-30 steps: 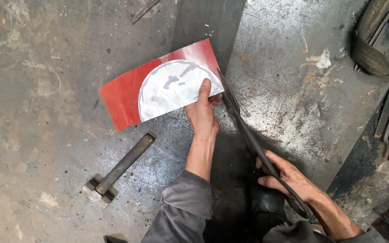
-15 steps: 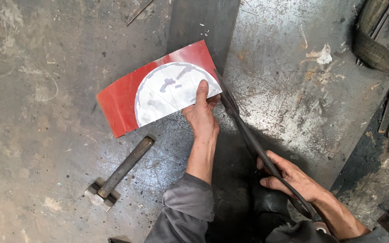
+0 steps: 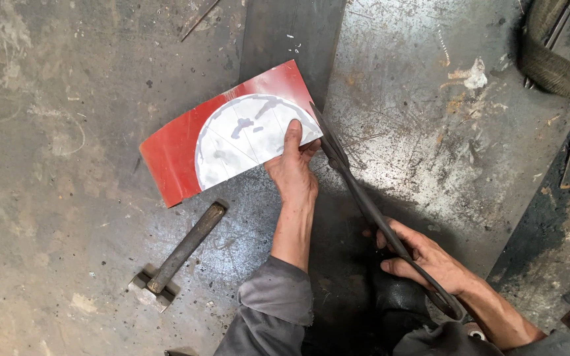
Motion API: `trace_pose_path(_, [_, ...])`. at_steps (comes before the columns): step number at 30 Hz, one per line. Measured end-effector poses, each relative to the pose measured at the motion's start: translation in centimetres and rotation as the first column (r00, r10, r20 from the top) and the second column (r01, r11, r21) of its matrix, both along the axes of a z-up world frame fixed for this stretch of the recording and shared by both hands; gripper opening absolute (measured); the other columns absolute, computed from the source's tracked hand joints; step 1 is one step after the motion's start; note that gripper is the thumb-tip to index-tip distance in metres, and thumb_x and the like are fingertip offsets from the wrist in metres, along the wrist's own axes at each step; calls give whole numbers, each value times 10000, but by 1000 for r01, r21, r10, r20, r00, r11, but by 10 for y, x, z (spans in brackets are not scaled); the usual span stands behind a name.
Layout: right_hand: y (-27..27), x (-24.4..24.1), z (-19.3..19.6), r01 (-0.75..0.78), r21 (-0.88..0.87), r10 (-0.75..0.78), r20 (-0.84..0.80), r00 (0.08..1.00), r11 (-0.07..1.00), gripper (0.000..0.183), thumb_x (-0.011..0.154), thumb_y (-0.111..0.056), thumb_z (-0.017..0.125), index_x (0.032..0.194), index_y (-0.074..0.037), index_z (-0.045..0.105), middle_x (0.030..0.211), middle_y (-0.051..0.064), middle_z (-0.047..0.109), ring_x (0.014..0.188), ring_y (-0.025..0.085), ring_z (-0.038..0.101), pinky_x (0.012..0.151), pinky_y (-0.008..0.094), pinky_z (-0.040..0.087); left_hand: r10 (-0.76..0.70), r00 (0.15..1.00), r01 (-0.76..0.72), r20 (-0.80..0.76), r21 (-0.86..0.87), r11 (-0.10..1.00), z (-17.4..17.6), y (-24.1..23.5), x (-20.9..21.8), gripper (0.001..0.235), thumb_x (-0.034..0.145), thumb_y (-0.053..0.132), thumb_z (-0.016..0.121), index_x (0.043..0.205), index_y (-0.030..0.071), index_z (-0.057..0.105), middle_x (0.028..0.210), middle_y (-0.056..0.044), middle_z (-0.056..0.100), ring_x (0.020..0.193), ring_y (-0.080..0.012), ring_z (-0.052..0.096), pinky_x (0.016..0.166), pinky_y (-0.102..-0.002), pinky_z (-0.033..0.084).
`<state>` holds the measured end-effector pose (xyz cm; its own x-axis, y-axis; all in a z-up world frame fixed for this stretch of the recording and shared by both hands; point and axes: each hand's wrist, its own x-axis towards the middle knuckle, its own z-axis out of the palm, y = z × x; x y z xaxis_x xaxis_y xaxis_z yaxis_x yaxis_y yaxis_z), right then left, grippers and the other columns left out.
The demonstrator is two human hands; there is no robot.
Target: The person uses metal shears to cut a red metal sheet along a curved paper template, rotating the sheet by hand to follow the outline. After completing the semi-circular cut, the person sets the shears down on the metal workbench.
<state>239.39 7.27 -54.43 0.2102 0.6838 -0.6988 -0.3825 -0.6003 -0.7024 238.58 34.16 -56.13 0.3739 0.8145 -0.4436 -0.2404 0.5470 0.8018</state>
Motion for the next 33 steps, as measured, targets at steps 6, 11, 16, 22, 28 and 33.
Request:
trace_pose_path(6, [8,-1,8,137,-27,-138,-78,987,990,1000,638,-278,834,1527,-225,379,1249,104,690,1205,258,658,1044,527,488,-13,1000,13,-1,-4,1000,-1,0,-1,407,896,172,769,1238,13,615,1062,-104,715,834,-181,711,628,-317,617])
trace_pose_path(11, [4,-5,-7,144,10,-142,-101,985,990,1024,613,-366,846,1517,-158,413,1201,117,700,1152,284,666,1016,524,528,-15,1000,15,-11,-3,1000,-2,0,0,390,907,171,767,1227,0,625,1054,-107,717,833,-183,711,632,-321,615])
trace_pose_path(16, [2,-13,-21,134,-36,-136,-59,989,990,1109,549,-411,863,1548,-211,426,1087,95,722,1036,268,702,926,519,538,-26,999,26,-19,14,1000,-1,1,-1,389,907,177,758,1232,15,620,1054,-101,716,844,-178,709,631,-318,613])
trace_pose_path(22, [1,-14,-23,193,41,-188,-109,976,980,1050,579,-370,884,1506,-154,442,1056,86,699,992,244,681,934,512,558,-25,999,25,-21,15,1000,-2,0,-1,392,909,175,754,1238,15,614,1055,-106,717,844,-182,711,631,-322,614])
trace_pose_path(28, [3,-17,-20,196,1,-196,-71,978,981,1012,576,-315,882,1480,-135,466,1035,62,713,961,211,698,931,475,549,-11,1000,11,-17,9,1000,-6,0,-2,388,904,161,759,1233,21,610,1034,-107,715,818,-188,710,621,-324,608])
trace_pose_path(33, [5,-17,-20,206,2,-205,-82,975,979,971,583,-290,890,1456,-127,497,1024,57,696,933,208,689,916,470,561,-4,1000,4,10,-14,1000,-8,0,-2,377,903,150,762,1225,22,612,1025,-98,712,817,-185,711,628,-324,610])
